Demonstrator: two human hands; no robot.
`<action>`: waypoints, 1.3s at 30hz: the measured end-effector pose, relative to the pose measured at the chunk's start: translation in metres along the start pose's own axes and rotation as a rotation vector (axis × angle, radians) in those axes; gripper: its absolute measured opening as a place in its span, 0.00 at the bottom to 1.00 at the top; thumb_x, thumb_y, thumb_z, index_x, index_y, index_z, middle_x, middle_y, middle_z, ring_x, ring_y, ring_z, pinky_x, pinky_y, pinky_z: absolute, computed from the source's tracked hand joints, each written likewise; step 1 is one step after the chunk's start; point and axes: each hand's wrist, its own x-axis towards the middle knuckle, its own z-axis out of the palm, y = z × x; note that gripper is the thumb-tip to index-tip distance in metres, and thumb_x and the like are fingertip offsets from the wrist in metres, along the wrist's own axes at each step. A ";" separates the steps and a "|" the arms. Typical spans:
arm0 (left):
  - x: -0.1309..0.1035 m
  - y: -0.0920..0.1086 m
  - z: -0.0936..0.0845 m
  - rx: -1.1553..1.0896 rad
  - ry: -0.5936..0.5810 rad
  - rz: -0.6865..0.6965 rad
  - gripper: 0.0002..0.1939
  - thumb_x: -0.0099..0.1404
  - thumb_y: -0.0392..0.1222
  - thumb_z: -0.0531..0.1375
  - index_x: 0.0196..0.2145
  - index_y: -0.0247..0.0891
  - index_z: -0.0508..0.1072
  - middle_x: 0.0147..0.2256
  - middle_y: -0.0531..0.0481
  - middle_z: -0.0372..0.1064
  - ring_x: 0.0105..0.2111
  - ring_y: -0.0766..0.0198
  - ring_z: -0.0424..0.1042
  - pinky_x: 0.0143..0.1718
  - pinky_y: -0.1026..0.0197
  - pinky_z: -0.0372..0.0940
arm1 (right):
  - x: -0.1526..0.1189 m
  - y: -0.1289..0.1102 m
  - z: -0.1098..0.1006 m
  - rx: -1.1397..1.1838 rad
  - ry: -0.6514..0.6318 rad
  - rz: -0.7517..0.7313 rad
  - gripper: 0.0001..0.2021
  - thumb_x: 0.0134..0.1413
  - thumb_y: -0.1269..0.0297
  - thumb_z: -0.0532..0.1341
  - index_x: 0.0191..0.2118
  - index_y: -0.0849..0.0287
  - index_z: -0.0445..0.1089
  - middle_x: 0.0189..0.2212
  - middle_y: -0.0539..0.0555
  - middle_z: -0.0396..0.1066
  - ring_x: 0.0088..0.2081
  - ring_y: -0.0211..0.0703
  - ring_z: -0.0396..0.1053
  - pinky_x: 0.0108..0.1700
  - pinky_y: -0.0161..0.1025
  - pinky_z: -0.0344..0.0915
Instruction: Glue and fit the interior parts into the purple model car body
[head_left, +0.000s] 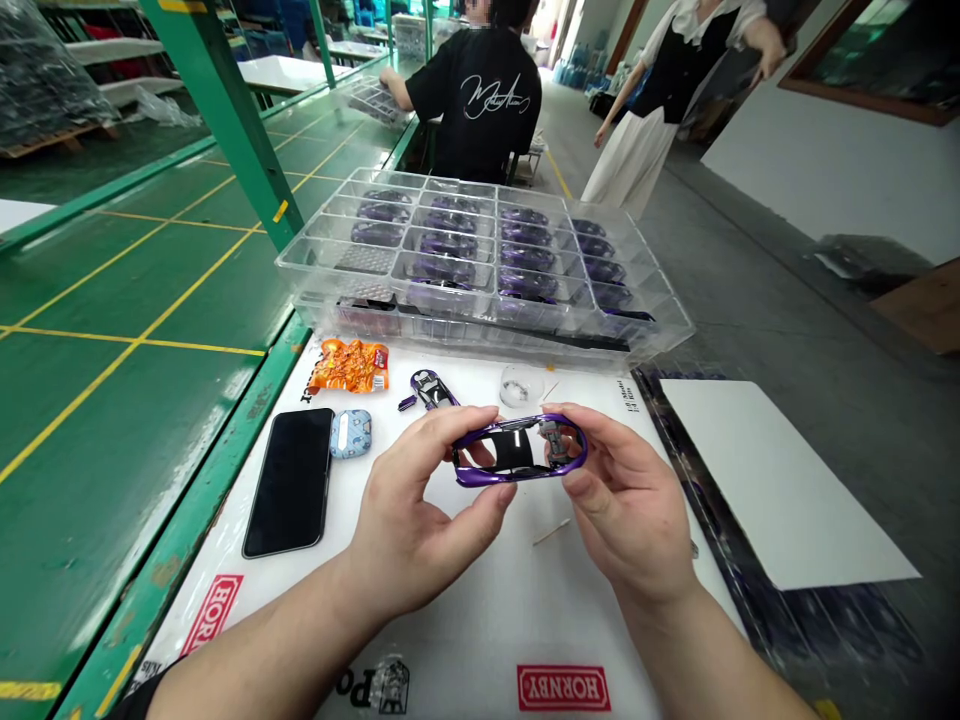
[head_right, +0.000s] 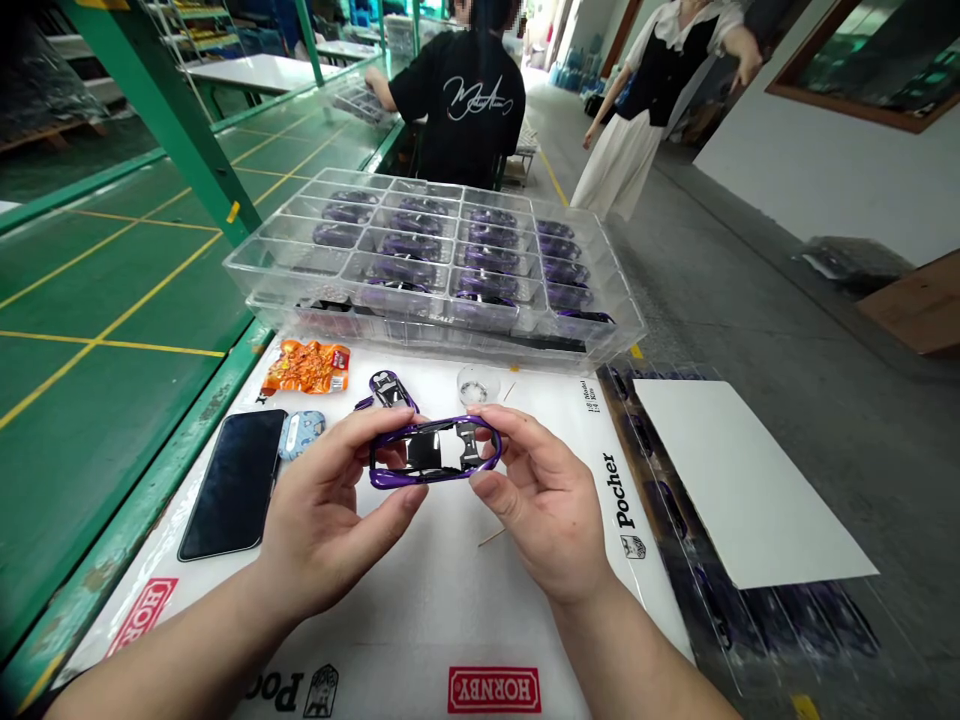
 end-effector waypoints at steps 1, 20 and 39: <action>0.000 0.000 0.000 0.001 -0.004 -0.007 0.31 0.75 0.32 0.74 0.71 0.48 0.78 0.60 0.45 0.82 0.53 0.58 0.82 0.55 0.56 0.77 | 0.000 0.000 0.000 -0.003 0.006 0.005 0.22 0.72 0.60 0.80 0.68 0.43 0.86 0.66 0.53 0.85 0.66 0.42 0.83 0.72 0.36 0.78; -0.007 -0.001 -0.002 0.021 0.030 -0.160 0.25 0.77 0.39 0.75 0.68 0.49 0.82 0.57 0.45 0.85 0.50 0.56 0.85 0.55 0.53 0.77 | 0.003 -0.002 0.002 -0.060 0.002 -0.022 0.21 0.71 0.60 0.80 0.65 0.37 0.87 0.64 0.53 0.85 0.58 0.44 0.83 0.62 0.40 0.81; 0.014 0.001 0.002 -0.567 -0.054 -0.716 0.31 0.68 0.56 0.84 0.59 0.36 0.84 0.39 0.45 0.86 0.36 0.60 0.83 0.39 0.60 0.78 | 0.005 0.002 0.004 -0.152 0.139 0.085 0.21 0.62 0.55 0.85 0.59 0.44 0.88 0.48 0.53 0.82 0.41 0.40 0.77 0.49 0.39 0.81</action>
